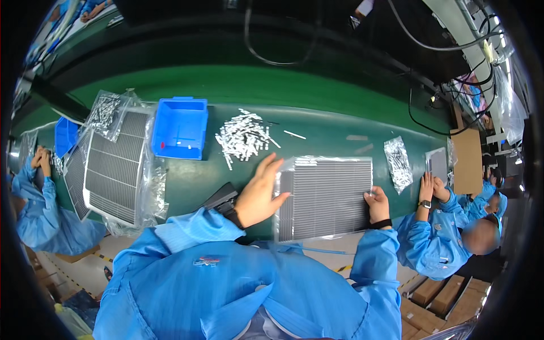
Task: Assemble small plastic clips onto mesh panels at a factory workstation.
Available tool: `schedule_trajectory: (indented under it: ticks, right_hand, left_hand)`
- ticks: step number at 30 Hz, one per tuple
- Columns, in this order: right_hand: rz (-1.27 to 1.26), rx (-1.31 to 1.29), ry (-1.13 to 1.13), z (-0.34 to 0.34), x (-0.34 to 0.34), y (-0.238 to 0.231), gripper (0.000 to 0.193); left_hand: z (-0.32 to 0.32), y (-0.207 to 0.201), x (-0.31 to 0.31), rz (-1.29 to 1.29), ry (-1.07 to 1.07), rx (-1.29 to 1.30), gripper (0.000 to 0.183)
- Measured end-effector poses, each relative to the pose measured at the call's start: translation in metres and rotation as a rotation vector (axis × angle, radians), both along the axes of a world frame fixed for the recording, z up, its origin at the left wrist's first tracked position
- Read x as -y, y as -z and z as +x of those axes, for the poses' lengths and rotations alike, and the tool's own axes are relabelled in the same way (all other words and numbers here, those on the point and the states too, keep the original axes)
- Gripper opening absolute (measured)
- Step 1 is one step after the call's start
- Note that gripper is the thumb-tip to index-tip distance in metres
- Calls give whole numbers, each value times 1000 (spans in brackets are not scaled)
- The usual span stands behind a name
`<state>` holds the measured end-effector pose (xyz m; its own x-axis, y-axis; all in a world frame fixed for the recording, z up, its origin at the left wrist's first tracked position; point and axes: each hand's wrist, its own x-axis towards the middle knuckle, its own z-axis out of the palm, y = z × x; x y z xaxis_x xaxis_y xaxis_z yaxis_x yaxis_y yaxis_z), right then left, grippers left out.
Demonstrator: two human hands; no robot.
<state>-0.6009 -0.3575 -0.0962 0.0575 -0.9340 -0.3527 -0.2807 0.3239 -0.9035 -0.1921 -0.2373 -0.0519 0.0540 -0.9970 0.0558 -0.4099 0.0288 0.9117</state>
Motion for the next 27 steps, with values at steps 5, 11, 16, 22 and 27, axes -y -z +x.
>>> schedule_trajectory:
  ticks: [5,11,16,22,27]
  right_hand:
    - [-34,-339,-4,9,9,-9,35]
    - [-694,-527,-265,54,-21,-98,43]
    - [-20,90,-400,9,-127,-53,7]
    - [213,8,-841,4,-150,-52,10]
    - [87,-190,-1014,16,-85,-38,21]
  left_hand:
    - [0,-48,-33,164,63,63,57]
    - [-17,-74,-102,389,-85,-131,23]
    - [-29,-67,-161,498,-340,-4,16]
    - [-12,-7,-219,795,-706,-96,17]
    - [-15,54,-219,906,-751,-448,30]
